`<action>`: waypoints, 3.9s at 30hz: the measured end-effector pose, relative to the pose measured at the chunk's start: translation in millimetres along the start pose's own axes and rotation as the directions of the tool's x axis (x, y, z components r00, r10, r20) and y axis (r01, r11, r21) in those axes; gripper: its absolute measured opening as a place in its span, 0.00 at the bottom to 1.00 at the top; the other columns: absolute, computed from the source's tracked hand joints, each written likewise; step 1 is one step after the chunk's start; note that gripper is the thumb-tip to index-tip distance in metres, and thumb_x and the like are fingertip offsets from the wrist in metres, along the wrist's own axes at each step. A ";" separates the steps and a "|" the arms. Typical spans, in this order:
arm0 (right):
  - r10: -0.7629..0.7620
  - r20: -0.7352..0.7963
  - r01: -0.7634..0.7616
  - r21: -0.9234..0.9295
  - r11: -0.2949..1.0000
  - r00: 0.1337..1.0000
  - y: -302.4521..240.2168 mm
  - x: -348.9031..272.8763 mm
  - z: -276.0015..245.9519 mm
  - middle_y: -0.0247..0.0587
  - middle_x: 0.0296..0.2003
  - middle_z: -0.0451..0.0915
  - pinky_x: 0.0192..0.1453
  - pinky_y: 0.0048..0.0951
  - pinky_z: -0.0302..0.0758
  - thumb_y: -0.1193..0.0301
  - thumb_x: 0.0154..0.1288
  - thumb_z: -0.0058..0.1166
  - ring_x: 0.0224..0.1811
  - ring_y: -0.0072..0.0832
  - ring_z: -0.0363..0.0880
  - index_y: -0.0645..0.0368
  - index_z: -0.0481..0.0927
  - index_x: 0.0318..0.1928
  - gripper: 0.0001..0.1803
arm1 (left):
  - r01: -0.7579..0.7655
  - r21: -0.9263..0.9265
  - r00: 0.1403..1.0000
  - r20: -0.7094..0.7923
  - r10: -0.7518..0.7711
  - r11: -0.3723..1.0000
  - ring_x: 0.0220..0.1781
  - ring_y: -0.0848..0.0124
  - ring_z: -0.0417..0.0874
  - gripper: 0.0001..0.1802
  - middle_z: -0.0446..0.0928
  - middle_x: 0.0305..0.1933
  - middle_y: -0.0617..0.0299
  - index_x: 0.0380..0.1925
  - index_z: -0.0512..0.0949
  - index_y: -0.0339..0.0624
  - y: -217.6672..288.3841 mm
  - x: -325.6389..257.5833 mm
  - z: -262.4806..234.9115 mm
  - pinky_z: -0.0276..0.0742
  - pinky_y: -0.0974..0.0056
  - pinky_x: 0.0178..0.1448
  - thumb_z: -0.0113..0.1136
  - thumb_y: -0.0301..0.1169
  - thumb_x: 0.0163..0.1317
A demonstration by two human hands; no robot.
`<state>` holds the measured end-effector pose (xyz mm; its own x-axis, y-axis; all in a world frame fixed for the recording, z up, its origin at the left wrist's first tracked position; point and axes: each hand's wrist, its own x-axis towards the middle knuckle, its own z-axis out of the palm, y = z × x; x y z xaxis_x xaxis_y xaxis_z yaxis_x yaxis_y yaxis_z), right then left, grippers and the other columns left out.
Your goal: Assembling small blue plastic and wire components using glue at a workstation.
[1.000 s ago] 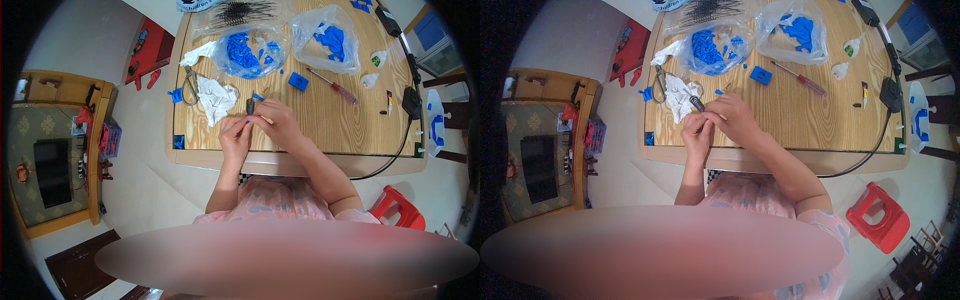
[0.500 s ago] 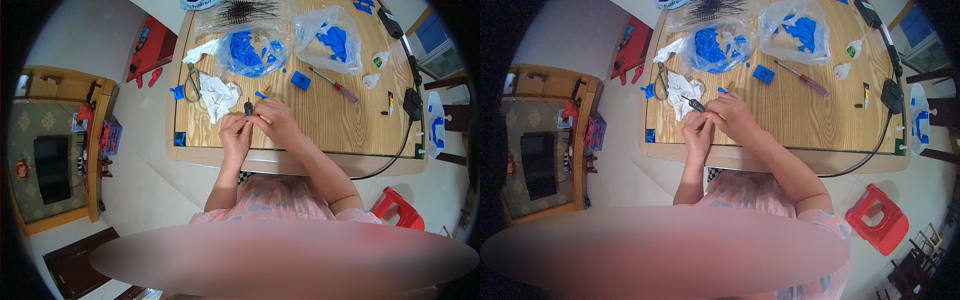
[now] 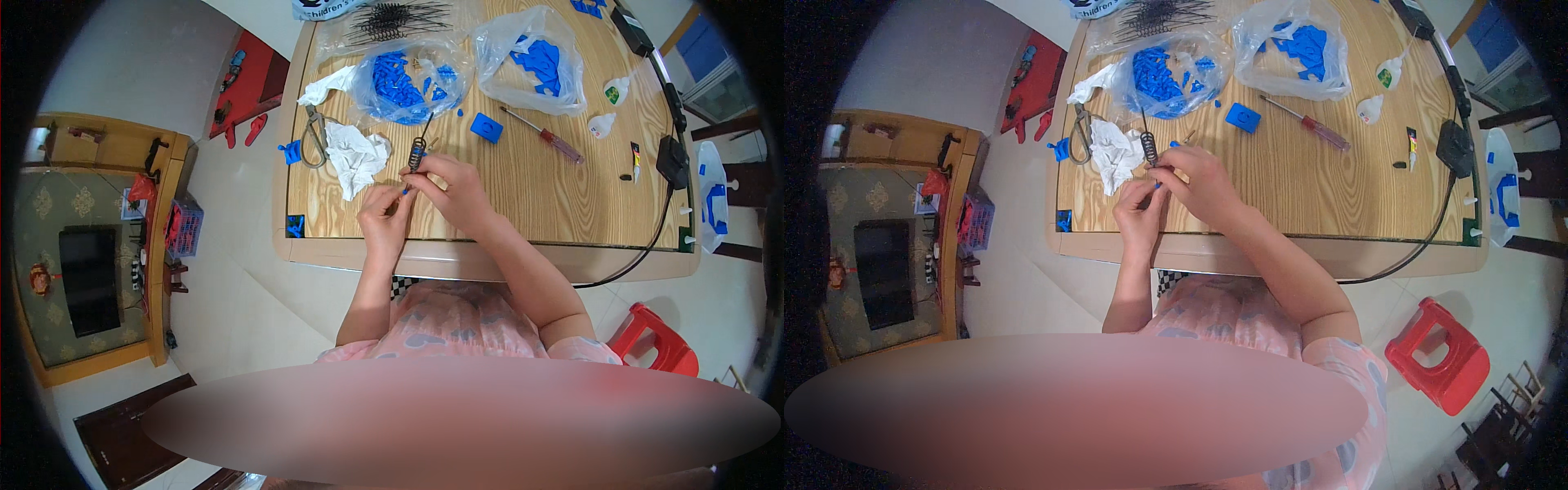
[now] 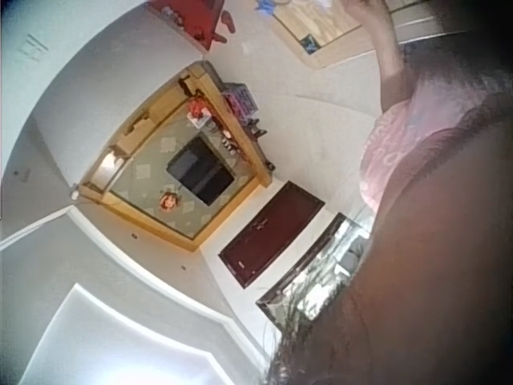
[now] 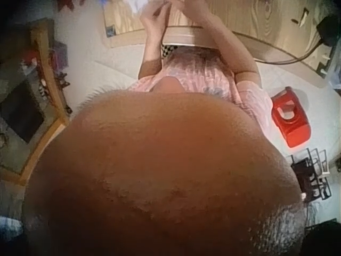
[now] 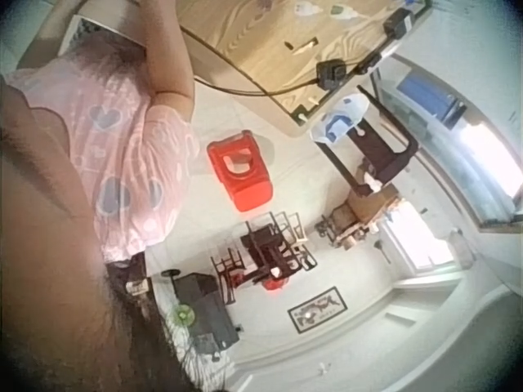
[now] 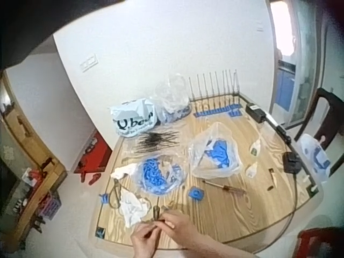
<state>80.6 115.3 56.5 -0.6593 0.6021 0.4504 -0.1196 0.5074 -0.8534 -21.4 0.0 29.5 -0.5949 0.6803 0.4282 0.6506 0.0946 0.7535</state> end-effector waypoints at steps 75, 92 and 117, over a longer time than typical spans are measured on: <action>0.354 0.152 -0.366 0.633 0.682 0.923 -4.3 12.6 -15.4 0.39 0.39 0.81 0.50 0.26 0.75 0.74 0.69 0.46 0.41 0.24 0.78 0.67 0.78 0.43 0.10 | -0.080 -0.058 0.978 -0.196 0.068 0.995 0.36 0.71 0.78 0.06 0.79 0.32 0.59 0.31 0.81 0.33 -1.3 -4.0 -2.3 0.73 0.69 0.43 0.66 0.16 0.52; 0.297 0.142 -0.327 0.511 0.795 0.944 3.6 9.3 -9.1 0.37 0.38 0.82 0.49 0.24 0.74 0.71 0.71 0.46 0.40 0.21 0.78 0.68 0.81 0.42 0.13 | 0.009 -0.171 0.981 -0.188 -0.041 0.985 0.39 0.71 0.78 0.07 0.79 0.34 0.59 0.33 0.82 0.33 1.7 -4.7 -2.9 0.74 0.69 0.45 0.65 0.16 0.53; 0.230 -0.036 -0.160 0.615 0.772 0.973 -21.3 12.2 -18.4 0.41 0.42 0.80 0.47 0.25 0.75 0.73 0.71 0.45 0.42 0.23 0.79 0.68 0.73 0.53 0.14 | -0.029 -0.065 0.981 -0.193 0.016 0.997 0.35 0.67 0.77 0.07 0.78 0.31 0.58 0.33 0.83 0.35 -3.2 -1.4 0.5 0.72 0.67 0.40 0.65 0.17 0.52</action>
<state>88.7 123.2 85.0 -0.6419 0.7245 0.2512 -0.4434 -0.0834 -0.8925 -22.4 -0.9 26.3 -0.6642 0.5283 0.5289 0.6359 0.0274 0.7713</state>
